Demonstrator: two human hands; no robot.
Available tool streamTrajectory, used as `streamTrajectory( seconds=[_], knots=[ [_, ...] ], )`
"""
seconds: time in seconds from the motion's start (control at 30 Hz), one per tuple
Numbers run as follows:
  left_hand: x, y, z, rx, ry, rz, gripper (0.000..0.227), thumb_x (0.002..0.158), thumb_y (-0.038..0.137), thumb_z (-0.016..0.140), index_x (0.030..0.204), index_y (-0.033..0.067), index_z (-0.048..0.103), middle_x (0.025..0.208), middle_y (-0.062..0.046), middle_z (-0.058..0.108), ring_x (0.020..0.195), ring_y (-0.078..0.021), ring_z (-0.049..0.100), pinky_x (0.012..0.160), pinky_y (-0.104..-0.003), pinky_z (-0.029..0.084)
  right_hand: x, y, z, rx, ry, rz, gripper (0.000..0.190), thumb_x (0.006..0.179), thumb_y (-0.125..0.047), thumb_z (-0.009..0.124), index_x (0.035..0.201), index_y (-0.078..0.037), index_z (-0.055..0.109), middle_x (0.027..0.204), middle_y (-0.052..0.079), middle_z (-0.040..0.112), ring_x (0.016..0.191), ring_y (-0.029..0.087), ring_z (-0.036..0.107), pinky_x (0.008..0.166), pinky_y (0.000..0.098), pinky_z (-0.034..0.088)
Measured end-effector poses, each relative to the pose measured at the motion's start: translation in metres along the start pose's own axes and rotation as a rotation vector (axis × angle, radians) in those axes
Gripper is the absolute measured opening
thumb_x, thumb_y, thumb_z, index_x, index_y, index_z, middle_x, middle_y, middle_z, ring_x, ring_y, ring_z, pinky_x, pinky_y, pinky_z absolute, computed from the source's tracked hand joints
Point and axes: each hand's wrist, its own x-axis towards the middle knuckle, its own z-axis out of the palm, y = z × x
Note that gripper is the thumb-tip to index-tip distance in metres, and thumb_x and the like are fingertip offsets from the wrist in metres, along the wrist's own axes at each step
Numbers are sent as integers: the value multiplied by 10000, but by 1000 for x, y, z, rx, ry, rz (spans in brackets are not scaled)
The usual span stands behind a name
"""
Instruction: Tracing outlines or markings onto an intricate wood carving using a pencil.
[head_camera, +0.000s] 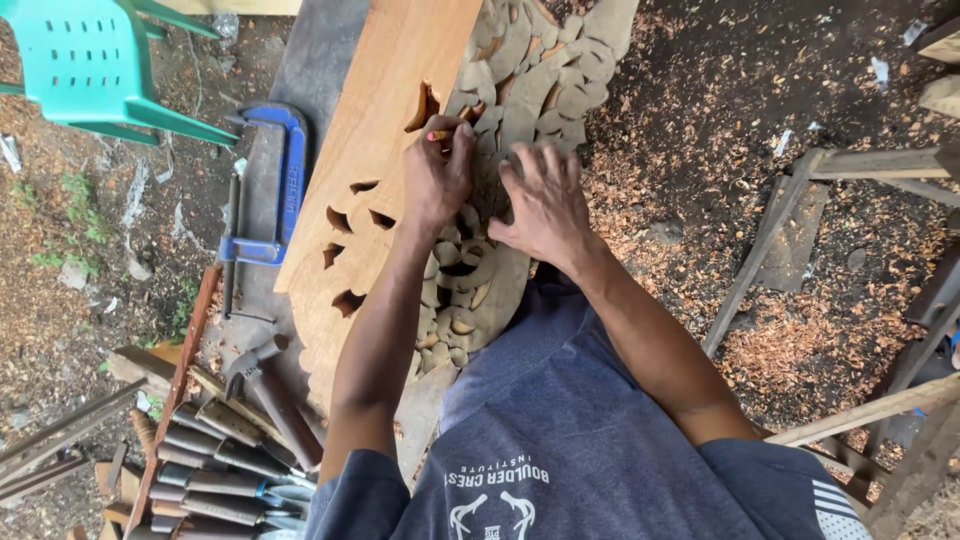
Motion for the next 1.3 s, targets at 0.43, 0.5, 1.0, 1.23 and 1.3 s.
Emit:
streamTrajectory(
  seconds=[0.43, 0.5, 1.0, 1.23, 1.3],
  knots=[
    [-23, -13, 12, 448, 248, 280, 228, 980, 154, 680, 1207, 136, 696, 1088, -78, 753, 1093, -292, 623, 927, -426, 484, 31, 38, 15, 56, 308, -248, 178, 900, -232, 756, 962, -70, 715, 1459, 120, 615, 1419, 370, 482, 1195, 558, 321],
    [-19, -3, 16, 490, 249, 211, 241, 944, 166, 710, 1182, 128, 705, 1064, -70, 762, 1082, -311, 598, 910, -451, 429, 32, 41, 14, 44, 303, -264, 221, 893, -244, 763, 1023, -70, 723, 1449, 121, 620, 1408, 364, 488, 1191, 556, 324],
    [-12, 3, 32, 450, 328, 89, 238, 894, 158, 803, 1125, 147, 746, 958, -40, 737, 1012, -238, 628, 928, -385, 444, 106, 101, -14, -27, 225, -569, 537, 885, -455, 738, 1312, -135, 681, 1560, 109, 509, 1472, 416, 347, 1151, 691, 283],
    [-8, 17, 30, 398, 301, 39, 243, 899, 158, 799, 1134, 146, 739, 1015, -33, 755, 1010, -239, 641, 938, -382, 454, 109, 118, 1, 98, 97, -549, 606, 957, -532, 685, 1471, -215, 628, 1663, 76, 371, 1562, 402, 215, 1223, 727, 113],
    [-8, 21, 25, 326, 301, 18, 253, 902, 147, 771, 1150, 121, 726, 1062, -54, 760, 1004, -245, 656, 947, -387, 470, 112, 119, 0, 106, 87, -534, 590, 968, -530, 680, 1473, -231, 624, 1670, 59, 375, 1582, 388, 212, 1246, 714, 113]
  ],
)
